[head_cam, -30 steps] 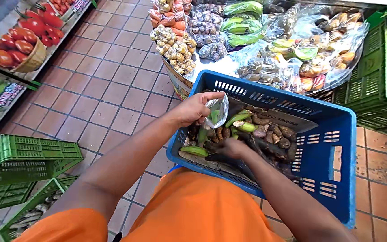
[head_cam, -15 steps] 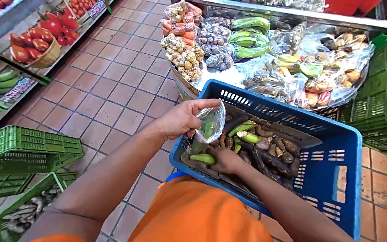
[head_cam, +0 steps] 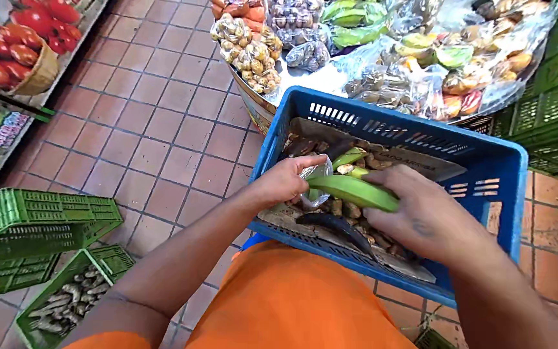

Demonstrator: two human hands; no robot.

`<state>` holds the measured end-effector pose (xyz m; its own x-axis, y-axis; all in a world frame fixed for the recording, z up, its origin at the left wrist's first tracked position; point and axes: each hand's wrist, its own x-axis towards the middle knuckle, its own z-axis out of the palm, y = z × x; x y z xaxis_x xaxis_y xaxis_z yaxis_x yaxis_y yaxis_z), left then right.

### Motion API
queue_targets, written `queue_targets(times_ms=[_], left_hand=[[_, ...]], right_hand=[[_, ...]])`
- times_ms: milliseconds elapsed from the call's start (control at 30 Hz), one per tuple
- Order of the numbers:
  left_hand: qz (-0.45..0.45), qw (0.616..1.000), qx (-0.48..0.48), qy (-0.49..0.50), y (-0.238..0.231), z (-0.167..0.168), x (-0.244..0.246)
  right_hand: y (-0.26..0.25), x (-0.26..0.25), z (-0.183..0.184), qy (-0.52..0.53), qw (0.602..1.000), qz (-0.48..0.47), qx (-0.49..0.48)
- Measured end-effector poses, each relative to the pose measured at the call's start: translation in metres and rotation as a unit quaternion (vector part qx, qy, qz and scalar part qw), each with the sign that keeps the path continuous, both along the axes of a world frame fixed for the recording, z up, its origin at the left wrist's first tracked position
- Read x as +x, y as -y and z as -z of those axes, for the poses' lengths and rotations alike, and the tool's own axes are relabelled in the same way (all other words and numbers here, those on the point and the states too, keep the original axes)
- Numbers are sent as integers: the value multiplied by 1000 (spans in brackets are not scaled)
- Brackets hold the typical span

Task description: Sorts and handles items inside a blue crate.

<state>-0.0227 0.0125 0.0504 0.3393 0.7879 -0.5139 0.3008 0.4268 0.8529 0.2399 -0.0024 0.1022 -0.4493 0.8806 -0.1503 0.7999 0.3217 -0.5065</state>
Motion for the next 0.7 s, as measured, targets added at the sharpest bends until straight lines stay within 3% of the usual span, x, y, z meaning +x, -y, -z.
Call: queue_targets(times_ms=[167, 367, 700], left_hand=[[8, 1000, 1, -24, -5, -1, 6], [-12, 1000, 15, -16, -9, -4, -4], [-33, 999, 8, -24, -7, -9, -16]], right_hand=[[-18, -48, 22, -27, 1000, -1, -6], [-41, -77, 61, -81, 986, -126, 77], [-75, -116, 64, 88, 937, -338, 22]])
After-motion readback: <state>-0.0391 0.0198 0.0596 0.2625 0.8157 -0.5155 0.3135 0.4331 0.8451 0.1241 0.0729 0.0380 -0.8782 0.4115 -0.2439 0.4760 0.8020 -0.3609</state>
